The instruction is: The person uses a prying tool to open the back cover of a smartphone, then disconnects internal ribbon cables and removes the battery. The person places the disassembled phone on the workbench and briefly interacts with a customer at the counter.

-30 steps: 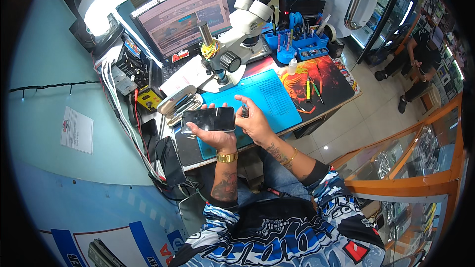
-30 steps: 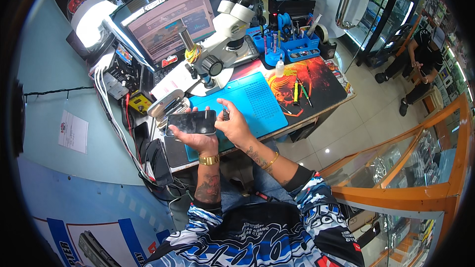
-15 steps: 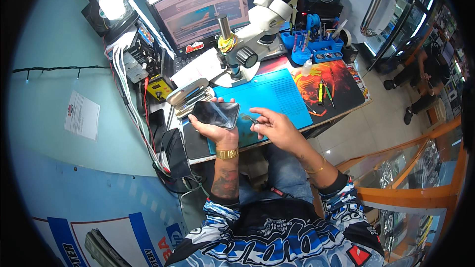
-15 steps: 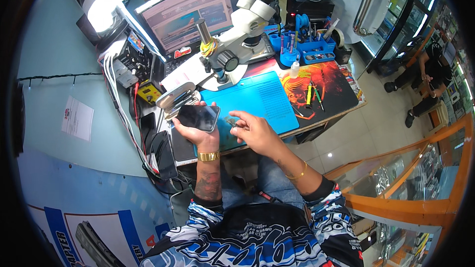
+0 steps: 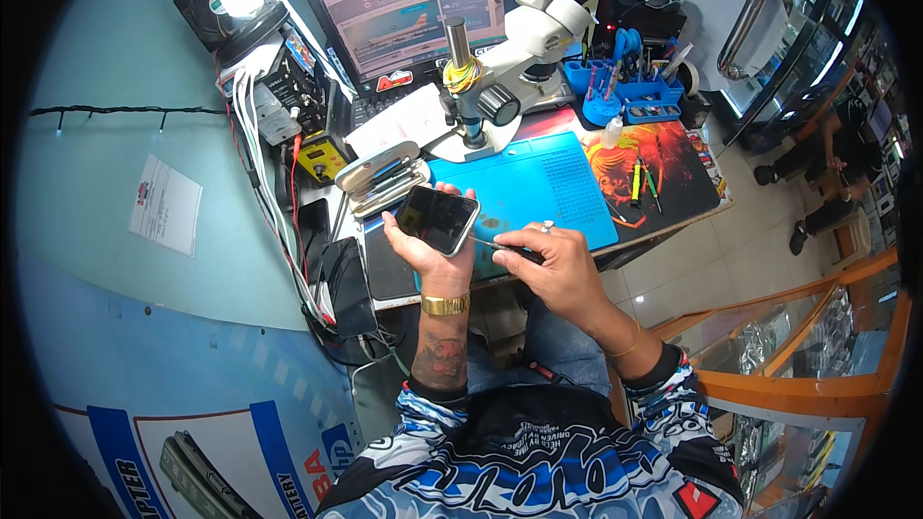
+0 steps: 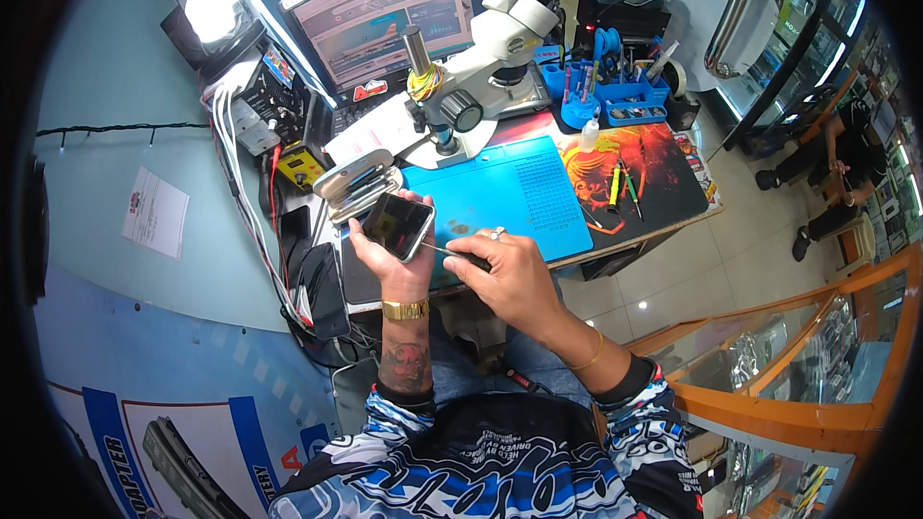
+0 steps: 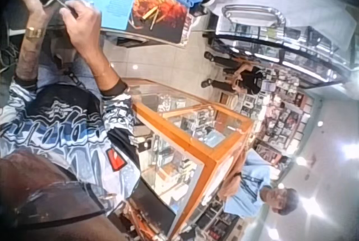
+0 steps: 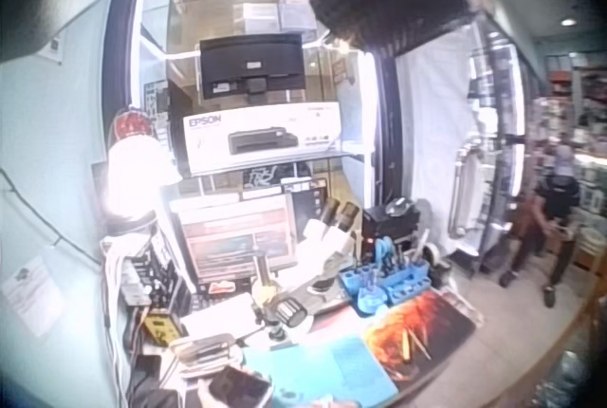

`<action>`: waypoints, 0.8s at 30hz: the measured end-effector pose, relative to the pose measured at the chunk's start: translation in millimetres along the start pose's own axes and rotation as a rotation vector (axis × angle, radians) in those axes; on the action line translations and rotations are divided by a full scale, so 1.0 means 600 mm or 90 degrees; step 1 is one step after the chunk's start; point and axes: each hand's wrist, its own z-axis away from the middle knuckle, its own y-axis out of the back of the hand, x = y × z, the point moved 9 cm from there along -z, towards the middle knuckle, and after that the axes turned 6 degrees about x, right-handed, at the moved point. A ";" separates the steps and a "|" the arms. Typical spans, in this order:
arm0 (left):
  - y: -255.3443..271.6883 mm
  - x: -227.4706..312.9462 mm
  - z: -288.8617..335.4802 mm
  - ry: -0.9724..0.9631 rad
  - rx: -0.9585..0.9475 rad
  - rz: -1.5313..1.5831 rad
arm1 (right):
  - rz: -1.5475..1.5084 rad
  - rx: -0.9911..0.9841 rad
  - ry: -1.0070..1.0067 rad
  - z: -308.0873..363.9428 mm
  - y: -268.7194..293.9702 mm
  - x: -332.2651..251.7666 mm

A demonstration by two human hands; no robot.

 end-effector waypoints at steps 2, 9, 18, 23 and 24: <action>0.001 0.001 0.002 -0.005 0.018 -0.003 | -0.008 0.002 -0.009 -0.001 0.000 0.001; 0.001 0.000 0.003 -0.020 0.019 -0.008 | 0.005 -0.001 -0.015 -0.002 -0.002 0.005; 0.001 0.004 0.001 -0.029 0.011 -0.012 | -0.006 0.005 -0.028 -0.001 -0.004 0.014; 0.001 0.006 0.000 -0.023 -0.015 -0.010 | -0.011 0.009 -0.036 -0.001 -0.005 0.016; 0.000 0.006 0.001 -0.022 -0.027 -0.007 | -0.012 0.010 -0.036 0.000 -0.005 0.016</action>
